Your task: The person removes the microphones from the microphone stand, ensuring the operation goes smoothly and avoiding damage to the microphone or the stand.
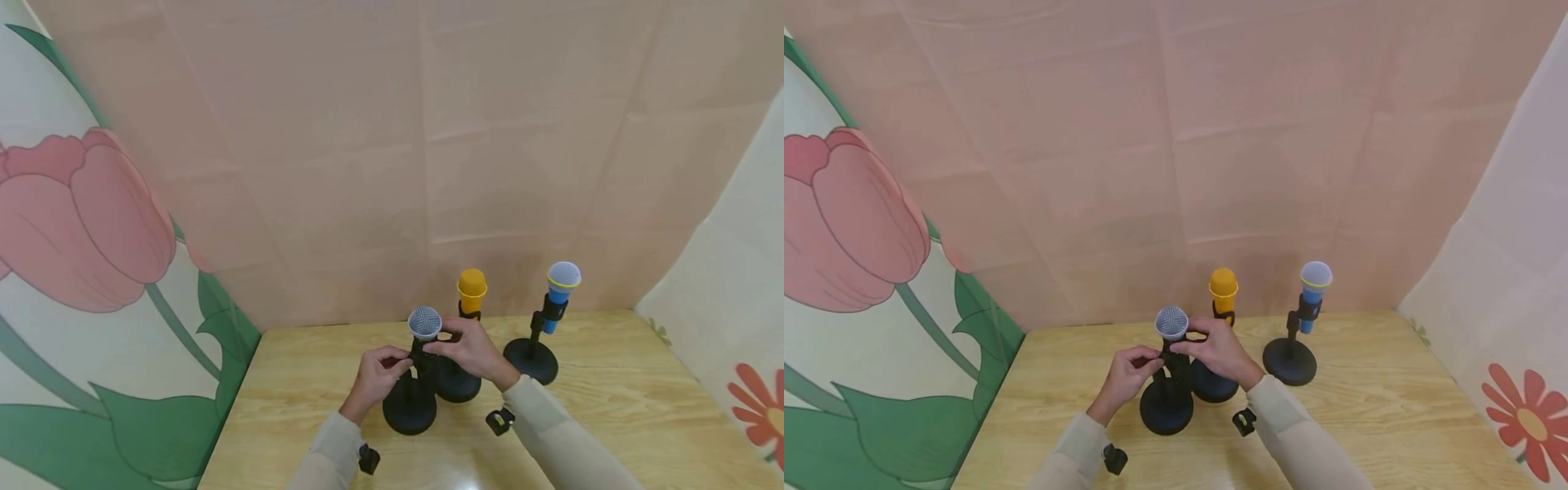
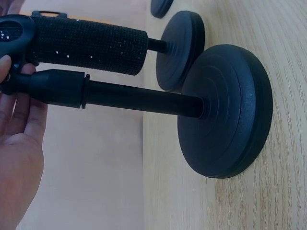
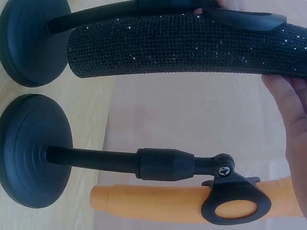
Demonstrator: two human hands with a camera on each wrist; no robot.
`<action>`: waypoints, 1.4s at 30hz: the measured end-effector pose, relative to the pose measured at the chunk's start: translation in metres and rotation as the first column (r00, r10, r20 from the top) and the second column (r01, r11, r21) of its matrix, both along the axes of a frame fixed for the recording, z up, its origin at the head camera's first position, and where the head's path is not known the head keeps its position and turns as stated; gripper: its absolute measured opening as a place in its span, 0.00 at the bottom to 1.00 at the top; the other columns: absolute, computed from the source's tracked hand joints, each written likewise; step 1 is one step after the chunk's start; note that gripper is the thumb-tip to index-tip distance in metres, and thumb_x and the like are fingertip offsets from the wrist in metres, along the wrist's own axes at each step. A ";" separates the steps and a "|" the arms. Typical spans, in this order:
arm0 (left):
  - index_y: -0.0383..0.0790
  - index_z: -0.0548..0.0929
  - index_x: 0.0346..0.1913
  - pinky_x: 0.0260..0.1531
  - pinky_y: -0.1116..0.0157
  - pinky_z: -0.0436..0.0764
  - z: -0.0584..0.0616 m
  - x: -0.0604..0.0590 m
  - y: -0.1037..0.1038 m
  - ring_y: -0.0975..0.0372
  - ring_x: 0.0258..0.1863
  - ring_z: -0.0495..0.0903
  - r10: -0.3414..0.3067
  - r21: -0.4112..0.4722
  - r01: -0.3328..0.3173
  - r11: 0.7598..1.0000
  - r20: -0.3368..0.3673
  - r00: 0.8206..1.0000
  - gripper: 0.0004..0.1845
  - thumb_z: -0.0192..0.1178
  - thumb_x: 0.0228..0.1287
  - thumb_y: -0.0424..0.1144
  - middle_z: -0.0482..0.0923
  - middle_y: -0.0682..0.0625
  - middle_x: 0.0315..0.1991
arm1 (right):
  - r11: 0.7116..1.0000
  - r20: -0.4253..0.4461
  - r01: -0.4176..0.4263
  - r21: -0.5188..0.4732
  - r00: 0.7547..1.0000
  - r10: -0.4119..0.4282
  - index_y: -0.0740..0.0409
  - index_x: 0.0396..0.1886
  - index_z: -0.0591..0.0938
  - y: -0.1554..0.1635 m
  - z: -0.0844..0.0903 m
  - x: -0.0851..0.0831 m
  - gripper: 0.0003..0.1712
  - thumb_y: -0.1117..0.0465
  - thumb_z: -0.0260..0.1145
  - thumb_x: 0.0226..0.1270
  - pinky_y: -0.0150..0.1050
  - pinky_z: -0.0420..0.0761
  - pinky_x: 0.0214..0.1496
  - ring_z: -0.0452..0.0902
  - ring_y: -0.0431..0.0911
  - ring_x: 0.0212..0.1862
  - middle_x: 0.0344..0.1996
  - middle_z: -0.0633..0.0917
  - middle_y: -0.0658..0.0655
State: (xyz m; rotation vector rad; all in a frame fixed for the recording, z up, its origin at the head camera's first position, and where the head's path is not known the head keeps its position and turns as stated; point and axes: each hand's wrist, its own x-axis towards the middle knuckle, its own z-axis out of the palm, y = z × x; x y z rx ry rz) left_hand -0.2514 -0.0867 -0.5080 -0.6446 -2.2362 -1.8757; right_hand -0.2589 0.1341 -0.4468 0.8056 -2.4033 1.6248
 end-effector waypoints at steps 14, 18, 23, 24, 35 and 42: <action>0.24 0.87 0.39 0.38 0.71 0.82 0.032 0.020 0.002 0.57 0.36 0.85 -0.009 -0.030 0.010 1.000 0.048 0.999 0.05 0.65 0.62 0.23 0.86 0.36 0.38 | 0.999 0.048 -0.017 -0.026 0.999 0.019 0.59 0.47 0.88 0.000 0.005 0.001 0.17 0.62 0.78 0.58 0.38 0.85 0.38 0.84 0.44 0.38 0.41 0.88 0.55; 0.25 0.87 0.40 0.38 0.70 0.83 0.032 0.021 0.002 0.54 0.37 0.85 -0.012 -0.021 0.013 1.000 0.042 0.999 0.05 0.65 0.63 0.24 0.86 0.36 0.38 | 0.999 0.040 -0.016 -0.031 0.999 0.017 0.59 0.46 0.88 0.000 0.007 0.001 0.16 0.63 0.78 0.58 0.38 0.86 0.37 0.84 0.44 0.37 0.40 0.88 0.55; 0.25 0.87 0.40 0.38 0.70 0.82 0.033 0.022 0.003 0.54 0.37 0.85 -0.003 -0.027 0.005 1.000 0.051 0.999 0.05 0.65 0.62 0.24 0.86 0.36 0.38 | 1.000 0.030 -0.007 -0.024 1.000 0.007 0.60 0.46 0.88 -0.001 0.009 0.001 0.16 0.63 0.77 0.58 0.37 0.85 0.37 0.84 0.43 0.35 0.40 0.88 0.55; 0.25 0.87 0.39 0.38 0.70 0.83 0.033 0.022 0.003 0.54 0.37 0.85 -0.001 -0.026 0.003 1.000 0.052 0.999 0.05 0.65 0.62 0.24 0.86 0.36 0.38 | 1.000 0.024 -0.005 -0.023 1.000 0.005 0.61 0.47 0.88 -0.001 0.010 0.000 0.16 0.63 0.77 0.58 0.37 0.85 0.36 0.84 0.43 0.35 0.40 0.88 0.56; 0.24 0.87 0.38 0.40 0.64 0.84 0.031 0.022 0.004 0.53 0.37 0.86 0.017 -0.013 -0.016 1.000 0.043 0.999 0.04 0.65 0.62 0.22 0.86 0.35 0.37 | 1.000 -0.007 0.019 0.000 1.000 -0.019 0.62 0.47 0.88 -0.002 0.016 -0.001 0.17 0.62 0.78 0.57 0.35 0.84 0.37 0.81 0.43 0.34 0.42 0.89 0.57; 0.23 0.86 0.38 0.40 0.65 0.84 0.030 0.022 0.005 0.51 0.37 0.86 0.012 -0.008 -0.012 1.000 0.032 0.999 0.04 0.65 0.62 0.22 0.86 0.34 0.38 | 1.000 0.001 0.009 -0.010 1.000 -0.009 0.64 0.47 0.88 -0.001 0.021 0.001 0.17 0.64 0.77 0.58 0.35 0.84 0.37 0.82 0.45 0.33 0.42 0.89 0.58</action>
